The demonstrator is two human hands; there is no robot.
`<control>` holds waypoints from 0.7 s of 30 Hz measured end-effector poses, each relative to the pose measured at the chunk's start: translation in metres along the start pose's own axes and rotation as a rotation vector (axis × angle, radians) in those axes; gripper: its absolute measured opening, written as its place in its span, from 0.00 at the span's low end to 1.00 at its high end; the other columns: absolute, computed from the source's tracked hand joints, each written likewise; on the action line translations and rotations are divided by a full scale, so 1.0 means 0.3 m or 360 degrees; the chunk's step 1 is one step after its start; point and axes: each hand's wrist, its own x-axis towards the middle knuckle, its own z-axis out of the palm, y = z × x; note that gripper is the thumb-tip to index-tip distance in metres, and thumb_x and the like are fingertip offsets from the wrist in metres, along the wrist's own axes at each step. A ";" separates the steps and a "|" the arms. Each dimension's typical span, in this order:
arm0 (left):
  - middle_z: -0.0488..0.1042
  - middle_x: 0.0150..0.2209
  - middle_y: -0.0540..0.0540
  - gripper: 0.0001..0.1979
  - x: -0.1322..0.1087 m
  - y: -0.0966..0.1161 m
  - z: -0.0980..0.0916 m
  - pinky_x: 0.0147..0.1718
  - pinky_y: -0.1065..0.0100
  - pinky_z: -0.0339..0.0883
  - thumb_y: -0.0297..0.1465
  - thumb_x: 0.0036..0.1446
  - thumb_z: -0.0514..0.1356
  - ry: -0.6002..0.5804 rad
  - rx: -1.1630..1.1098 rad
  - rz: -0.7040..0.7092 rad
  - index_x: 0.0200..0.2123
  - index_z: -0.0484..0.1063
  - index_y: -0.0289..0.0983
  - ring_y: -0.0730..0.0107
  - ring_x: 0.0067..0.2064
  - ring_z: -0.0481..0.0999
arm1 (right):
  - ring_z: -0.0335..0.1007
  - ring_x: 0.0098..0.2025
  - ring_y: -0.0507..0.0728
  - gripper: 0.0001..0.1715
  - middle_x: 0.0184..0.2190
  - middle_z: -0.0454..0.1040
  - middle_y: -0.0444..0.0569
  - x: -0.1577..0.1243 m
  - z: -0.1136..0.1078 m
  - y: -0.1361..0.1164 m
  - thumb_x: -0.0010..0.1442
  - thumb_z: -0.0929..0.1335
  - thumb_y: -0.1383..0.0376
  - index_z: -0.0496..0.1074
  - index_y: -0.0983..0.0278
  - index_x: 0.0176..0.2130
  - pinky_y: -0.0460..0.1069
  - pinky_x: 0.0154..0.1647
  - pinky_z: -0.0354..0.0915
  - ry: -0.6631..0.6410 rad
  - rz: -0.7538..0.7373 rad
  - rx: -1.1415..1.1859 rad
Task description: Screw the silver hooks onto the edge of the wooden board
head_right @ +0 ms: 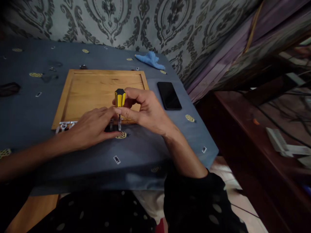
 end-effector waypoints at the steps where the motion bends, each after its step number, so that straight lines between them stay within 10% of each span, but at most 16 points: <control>1: 0.78 0.47 0.37 0.29 0.001 0.001 0.002 0.43 0.56 0.71 0.45 0.62 0.65 0.0002 0.0014 -0.0018 0.59 0.60 0.36 0.48 0.48 0.79 | 0.77 0.38 0.53 0.09 0.35 0.79 0.43 0.011 -0.012 -0.001 0.61 0.76 0.57 0.81 0.60 0.39 0.50 0.43 0.75 -0.0055 0.0005 0.0001; 10: 0.80 0.42 0.42 0.33 -0.005 0.007 0.023 0.43 0.55 0.72 0.39 0.61 0.66 0.0113 -0.0123 -0.0075 0.62 0.55 0.38 0.49 0.46 0.79 | 0.82 0.42 0.51 0.16 0.40 0.83 0.41 0.058 -0.056 -0.008 0.60 0.75 0.71 0.80 0.60 0.49 0.45 0.42 0.78 -0.0358 0.0167 0.0458; 21: 0.80 0.46 0.39 0.32 -0.007 0.016 0.028 0.42 0.54 0.73 0.40 0.59 0.69 0.0119 -0.0228 -0.0171 0.60 0.57 0.37 0.48 0.46 0.79 | 0.74 0.24 0.49 0.10 0.30 0.79 0.43 0.034 -0.014 0.017 0.55 0.80 0.61 0.83 0.63 0.35 0.44 0.24 0.73 0.0021 0.0120 0.0408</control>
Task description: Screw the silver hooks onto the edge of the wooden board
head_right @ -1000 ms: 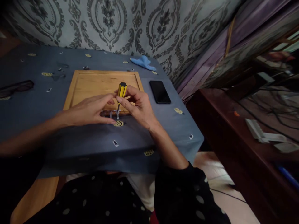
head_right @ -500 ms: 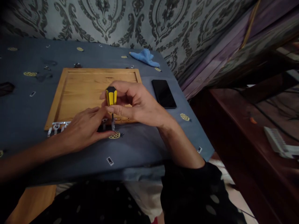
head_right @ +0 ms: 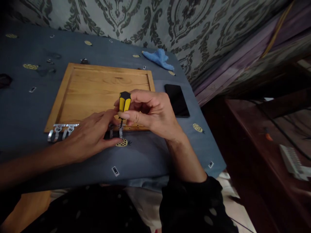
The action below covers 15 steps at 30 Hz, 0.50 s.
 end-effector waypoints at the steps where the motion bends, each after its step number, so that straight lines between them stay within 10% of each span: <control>1: 0.80 0.46 0.38 0.33 -0.001 0.000 0.001 0.43 0.54 0.73 0.39 0.59 0.69 -0.0005 -0.0004 -0.0011 0.60 0.57 0.37 0.47 0.47 0.79 | 0.72 0.23 0.48 0.10 0.30 0.79 0.43 0.000 0.005 0.004 0.55 0.80 0.60 0.82 0.63 0.34 0.44 0.23 0.71 0.0023 -0.0035 -0.0003; 15: 0.80 0.47 0.39 0.31 -0.005 -0.001 0.009 0.43 0.56 0.70 0.36 0.60 0.68 0.0032 0.0006 0.0051 0.59 0.58 0.35 0.49 0.47 0.79 | 0.69 0.24 0.47 0.14 0.35 0.79 0.43 -0.043 0.016 0.047 0.57 0.79 0.56 0.82 0.57 0.43 0.43 0.19 0.71 0.0197 -0.0064 0.0013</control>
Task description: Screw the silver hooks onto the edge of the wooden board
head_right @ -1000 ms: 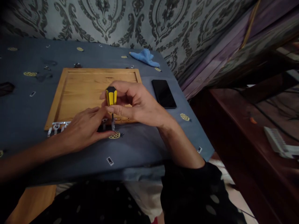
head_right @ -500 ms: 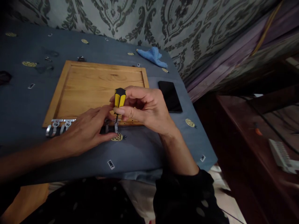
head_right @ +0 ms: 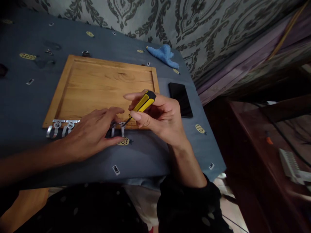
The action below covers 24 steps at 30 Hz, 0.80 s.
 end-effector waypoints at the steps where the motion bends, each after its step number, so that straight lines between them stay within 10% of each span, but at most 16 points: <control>1: 0.80 0.47 0.39 0.31 0.000 0.000 0.001 0.43 0.56 0.70 0.37 0.59 0.69 -0.0006 0.0002 -0.0003 0.59 0.58 0.34 0.49 0.47 0.79 | 0.70 0.25 0.48 0.14 0.36 0.79 0.43 -0.002 -0.008 0.000 0.58 0.79 0.57 0.83 0.56 0.44 0.44 0.20 0.72 -0.0040 0.0005 0.0006; 19: 0.79 0.47 0.40 0.29 -0.004 0.014 -0.013 0.45 0.54 0.70 0.36 0.61 0.67 -0.0077 -0.0042 -0.0111 0.60 0.60 0.37 0.48 0.50 0.78 | 0.73 0.27 0.55 0.08 0.28 0.81 0.44 0.006 0.002 0.021 0.53 0.81 0.63 0.82 0.57 0.33 0.52 0.28 0.72 0.0091 -0.0557 -0.0350; 24: 0.78 0.48 0.39 0.29 -0.005 0.013 -0.010 0.45 0.52 0.71 0.37 0.61 0.67 -0.0091 -0.0032 -0.0110 0.61 0.61 0.36 0.47 0.49 0.79 | 0.76 0.31 0.56 0.07 0.29 0.81 0.46 0.010 -0.002 0.013 0.56 0.80 0.62 0.81 0.58 0.34 0.51 0.29 0.75 -0.0001 -0.0387 -0.0209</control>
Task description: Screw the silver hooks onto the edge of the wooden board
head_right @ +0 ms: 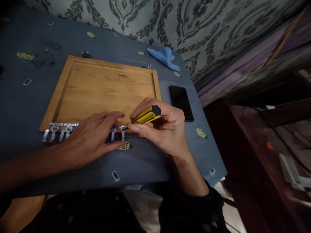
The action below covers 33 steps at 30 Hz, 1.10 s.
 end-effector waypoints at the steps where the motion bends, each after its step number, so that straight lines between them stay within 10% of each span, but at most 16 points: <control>1: 0.78 0.48 0.39 0.29 0.000 0.000 0.000 0.45 0.52 0.72 0.37 0.61 0.67 -0.0005 -0.0001 -0.0003 0.61 0.61 0.36 0.47 0.49 0.79 | 0.78 0.32 0.56 0.07 0.31 0.81 0.46 -0.001 -0.004 -0.004 0.56 0.80 0.62 0.81 0.59 0.35 0.50 0.30 0.76 -0.0030 0.0065 0.0056; 13: 0.79 0.46 0.40 0.28 0.002 0.001 0.000 0.45 0.49 0.73 0.35 0.60 0.67 0.0004 -0.0010 -0.0013 0.60 0.61 0.37 0.46 0.49 0.79 | 0.75 0.24 0.50 0.07 0.40 0.84 0.49 -0.024 -0.028 -0.021 0.59 0.78 0.63 0.85 0.59 0.40 0.45 0.20 0.73 -0.0177 0.0302 0.0294; 29: 0.80 0.43 0.40 0.27 -0.007 -0.005 0.008 0.41 0.52 0.74 0.34 0.61 0.66 0.0172 0.0079 0.0123 0.58 0.59 0.34 0.47 0.45 0.81 | 0.73 0.26 0.57 0.09 0.26 0.78 0.44 -0.031 0.042 -0.025 0.56 0.80 0.61 0.78 0.55 0.34 0.53 0.23 0.68 0.0199 -0.0166 -0.0379; 33: 0.80 0.43 0.39 0.26 -0.006 -0.005 0.005 0.40 0.52 0.75 0.34 0.61 0.66 0.0182 0.0044 0.0151 0.58 0.60 0.34 0.47 0.45 0.81 | 0.69 0.23 0.56 0.13 0.21 0.70 0.41 -0.023 0.043 -0.042 0.61 0.76 0.56 0.75 0.55 0.28 0.55 0.26 0.66 0.0608 -0.0208 -0.0448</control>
